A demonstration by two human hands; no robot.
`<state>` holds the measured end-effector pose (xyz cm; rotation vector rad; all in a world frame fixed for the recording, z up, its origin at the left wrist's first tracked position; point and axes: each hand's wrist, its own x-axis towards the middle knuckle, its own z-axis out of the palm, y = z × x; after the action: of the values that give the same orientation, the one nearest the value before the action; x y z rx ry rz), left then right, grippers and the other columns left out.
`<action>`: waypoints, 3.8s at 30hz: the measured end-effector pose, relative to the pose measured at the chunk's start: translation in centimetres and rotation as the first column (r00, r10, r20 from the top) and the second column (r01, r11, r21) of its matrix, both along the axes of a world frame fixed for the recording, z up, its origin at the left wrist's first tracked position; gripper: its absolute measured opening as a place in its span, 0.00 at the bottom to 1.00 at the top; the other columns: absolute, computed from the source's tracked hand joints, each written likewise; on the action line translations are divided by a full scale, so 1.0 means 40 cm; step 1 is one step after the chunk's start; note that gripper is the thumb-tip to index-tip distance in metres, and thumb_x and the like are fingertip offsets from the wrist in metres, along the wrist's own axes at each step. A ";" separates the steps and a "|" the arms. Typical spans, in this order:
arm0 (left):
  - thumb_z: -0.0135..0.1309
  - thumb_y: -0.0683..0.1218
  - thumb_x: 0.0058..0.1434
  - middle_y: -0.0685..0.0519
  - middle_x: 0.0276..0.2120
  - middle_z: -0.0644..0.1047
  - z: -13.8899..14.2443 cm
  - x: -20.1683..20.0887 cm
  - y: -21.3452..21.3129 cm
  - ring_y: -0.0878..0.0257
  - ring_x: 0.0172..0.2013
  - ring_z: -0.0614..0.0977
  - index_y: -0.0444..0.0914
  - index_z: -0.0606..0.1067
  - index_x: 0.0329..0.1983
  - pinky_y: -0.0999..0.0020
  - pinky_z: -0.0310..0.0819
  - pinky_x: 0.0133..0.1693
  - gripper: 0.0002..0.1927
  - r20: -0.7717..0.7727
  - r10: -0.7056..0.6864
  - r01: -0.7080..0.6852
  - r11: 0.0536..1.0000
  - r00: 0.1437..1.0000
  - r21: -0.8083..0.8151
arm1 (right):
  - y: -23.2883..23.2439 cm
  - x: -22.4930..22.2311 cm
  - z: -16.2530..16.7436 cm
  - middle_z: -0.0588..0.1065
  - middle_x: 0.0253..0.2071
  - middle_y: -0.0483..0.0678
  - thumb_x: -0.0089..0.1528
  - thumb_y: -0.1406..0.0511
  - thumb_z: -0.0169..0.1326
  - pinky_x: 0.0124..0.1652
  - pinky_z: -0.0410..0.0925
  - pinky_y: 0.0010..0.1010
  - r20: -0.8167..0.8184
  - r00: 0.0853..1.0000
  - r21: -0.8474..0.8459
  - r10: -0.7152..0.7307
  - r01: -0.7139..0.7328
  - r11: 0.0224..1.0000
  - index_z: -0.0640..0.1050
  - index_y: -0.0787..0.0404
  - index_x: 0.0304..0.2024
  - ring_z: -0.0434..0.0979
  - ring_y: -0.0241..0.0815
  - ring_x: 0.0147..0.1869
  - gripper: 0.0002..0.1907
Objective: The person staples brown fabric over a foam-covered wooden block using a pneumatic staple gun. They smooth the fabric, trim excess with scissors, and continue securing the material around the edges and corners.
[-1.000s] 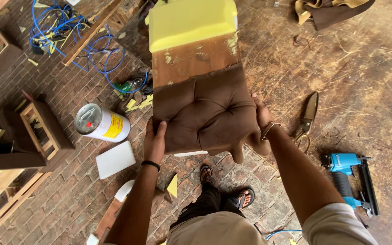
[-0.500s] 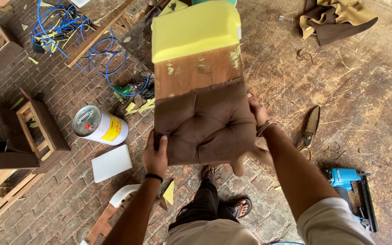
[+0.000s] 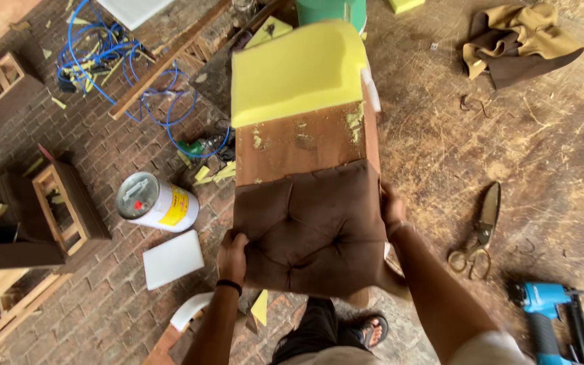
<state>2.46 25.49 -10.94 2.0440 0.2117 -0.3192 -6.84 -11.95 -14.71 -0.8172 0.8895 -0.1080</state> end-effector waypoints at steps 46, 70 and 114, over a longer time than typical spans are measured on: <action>0.39 0.70 0.70 0.40 0.80 0.46 0.239 0.162 -0.607 0.46 0.79 0.47 0.42 0.44 0.81 0.51 0.45 0.74 0.45 0.467 -0.852 0.969 0.239 0.237 -0.056 | 0.359 -0.226 0.297 0.80 0.36 0.56 0.64 0.57 0.58 0.33 0.70 0.42 -0.017 0.911 -0.319 -0.412 0.386 0.866 0.81 0.65 0.55 0.76 0.48 0.33 0.23; 0.42 0.65 0.66 0.47 0.79 0.44 0.052 -0.138 -0.451 0.53 0.78 0.42 0.37 0.49 0.80 0.50 0.22 0.73 0.46 0.305 -0.898 0.479 0.125 -0.318 0.869 | 0.327 -0.449 0.036 0.82 0.27 0.51 0.61 0.65 0.59 0.31 0.73 0.33 -0.140 0.925 -0.834 -0.353 0.082 0.546 0.85 0.64 0.38 0.81 0.40 0.29 0.09; 0.38 0.55 0.69 0.47 0.78 0.55 0.074 -0.149 -0.423 0.54 0.78 0.50 0.36 0.61 0.76 0.50 0.24 0.74 0.35 0.539 -0.742 0.454 0.351 -0.399 0.819 | 0.452 -0.337 0.397 0.80 0.22 0.54 0.50 0.62 0.65 0.30 0.74 0.37 -0.248 0.830 -0.938 -0.499 -0.077 0.337 0.79 0.65 0.30 0.82 0.44 0.25 0.13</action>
<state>-3.51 8.56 -7.96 1.8458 -2.0812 0.5295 -20.30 6.12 1.16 -1.8874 1.4803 -0.7558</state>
